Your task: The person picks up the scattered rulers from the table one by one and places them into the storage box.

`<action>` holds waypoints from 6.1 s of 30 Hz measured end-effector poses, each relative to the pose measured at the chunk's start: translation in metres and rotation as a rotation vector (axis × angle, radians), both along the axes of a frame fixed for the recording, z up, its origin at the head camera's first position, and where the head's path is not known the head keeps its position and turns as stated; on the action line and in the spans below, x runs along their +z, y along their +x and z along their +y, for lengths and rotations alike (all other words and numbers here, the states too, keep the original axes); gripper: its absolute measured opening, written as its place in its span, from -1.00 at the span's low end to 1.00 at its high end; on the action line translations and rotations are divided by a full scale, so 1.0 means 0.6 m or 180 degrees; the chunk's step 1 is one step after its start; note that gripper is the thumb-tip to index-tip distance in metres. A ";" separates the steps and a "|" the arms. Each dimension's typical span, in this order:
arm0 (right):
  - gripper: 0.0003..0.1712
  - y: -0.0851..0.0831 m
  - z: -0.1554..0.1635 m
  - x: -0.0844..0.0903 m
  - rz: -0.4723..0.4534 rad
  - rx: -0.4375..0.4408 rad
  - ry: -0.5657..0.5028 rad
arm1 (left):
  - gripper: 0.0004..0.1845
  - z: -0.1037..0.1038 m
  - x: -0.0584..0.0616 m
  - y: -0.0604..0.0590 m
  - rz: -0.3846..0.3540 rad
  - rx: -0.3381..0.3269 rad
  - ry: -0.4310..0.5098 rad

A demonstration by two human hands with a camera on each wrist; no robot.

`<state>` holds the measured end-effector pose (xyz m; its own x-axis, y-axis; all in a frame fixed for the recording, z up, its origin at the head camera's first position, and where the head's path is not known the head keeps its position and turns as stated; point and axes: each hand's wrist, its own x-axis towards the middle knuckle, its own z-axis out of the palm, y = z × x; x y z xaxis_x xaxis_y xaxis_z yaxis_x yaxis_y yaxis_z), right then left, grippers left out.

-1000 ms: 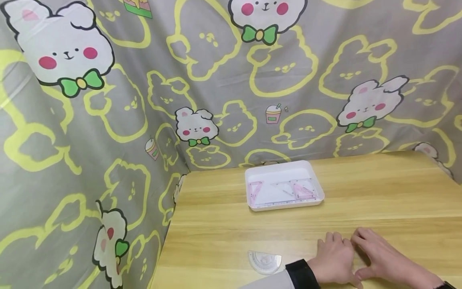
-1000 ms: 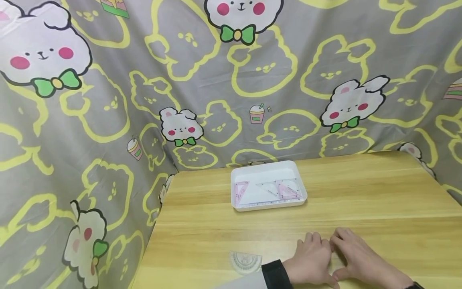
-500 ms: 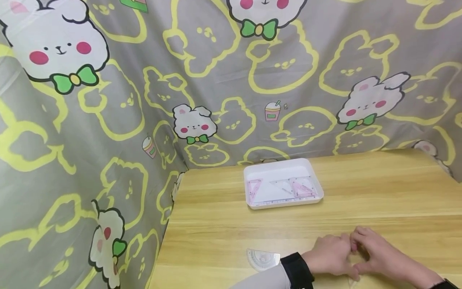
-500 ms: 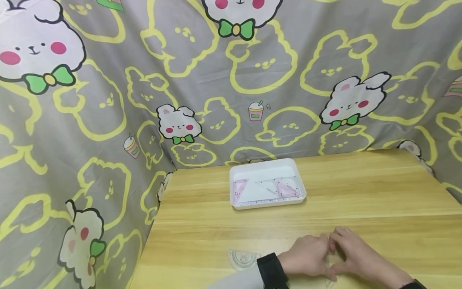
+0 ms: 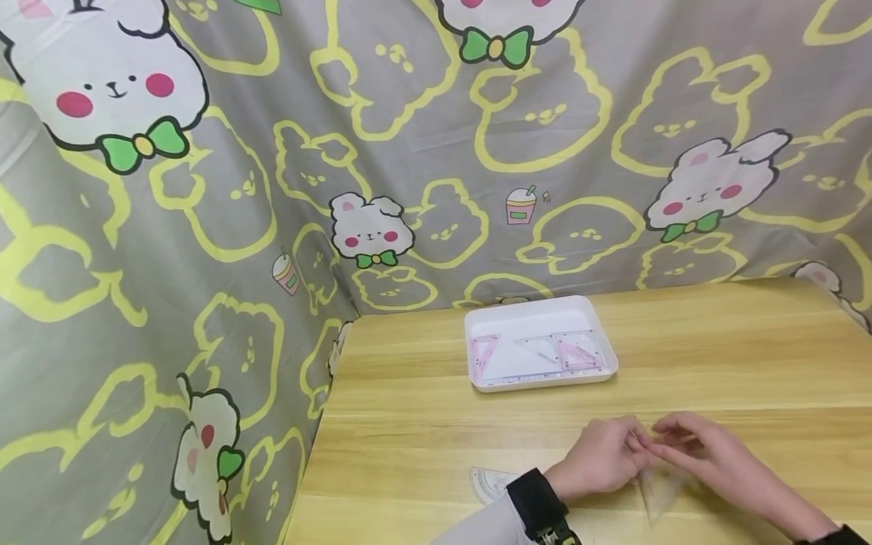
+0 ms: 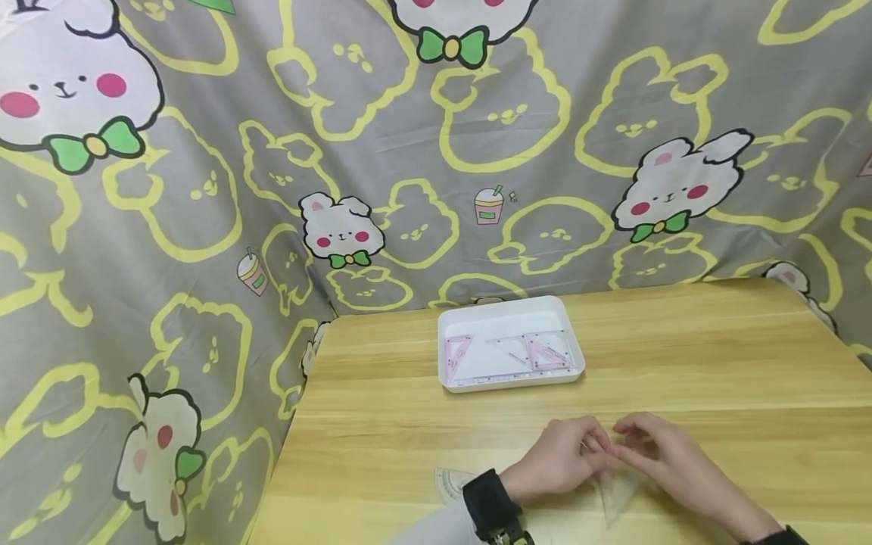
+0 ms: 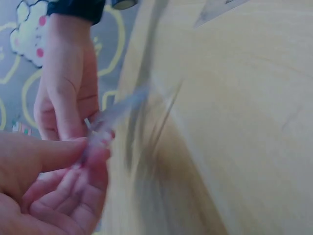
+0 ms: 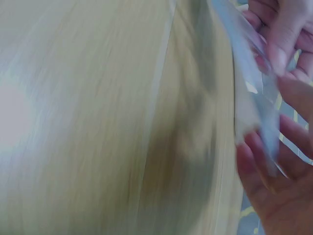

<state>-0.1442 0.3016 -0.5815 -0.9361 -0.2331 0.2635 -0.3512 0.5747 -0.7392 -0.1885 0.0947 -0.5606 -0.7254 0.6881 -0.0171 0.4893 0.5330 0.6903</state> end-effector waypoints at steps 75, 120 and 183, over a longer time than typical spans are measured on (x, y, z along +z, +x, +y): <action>-0.60 -0.308 -0.198 0.003 -0.0007 0.0541 0.0503 | -0.71 -0.189 -0.004 -0.287 -0.0025 0.1922 -0.0418; -0.61 -0.220 -0.157 0.045 0.0133 0.0006 0.0029 | -0.72 -0.212 0.030 -0.243 -0.0128 0.1727 -0.0102; -0.59 0.119 -0.060 -0.057 0.0179 0.1082 0.0199 | -0.45 -0.065 -0.045 0.155 0.1275 -0.0955 -0.1950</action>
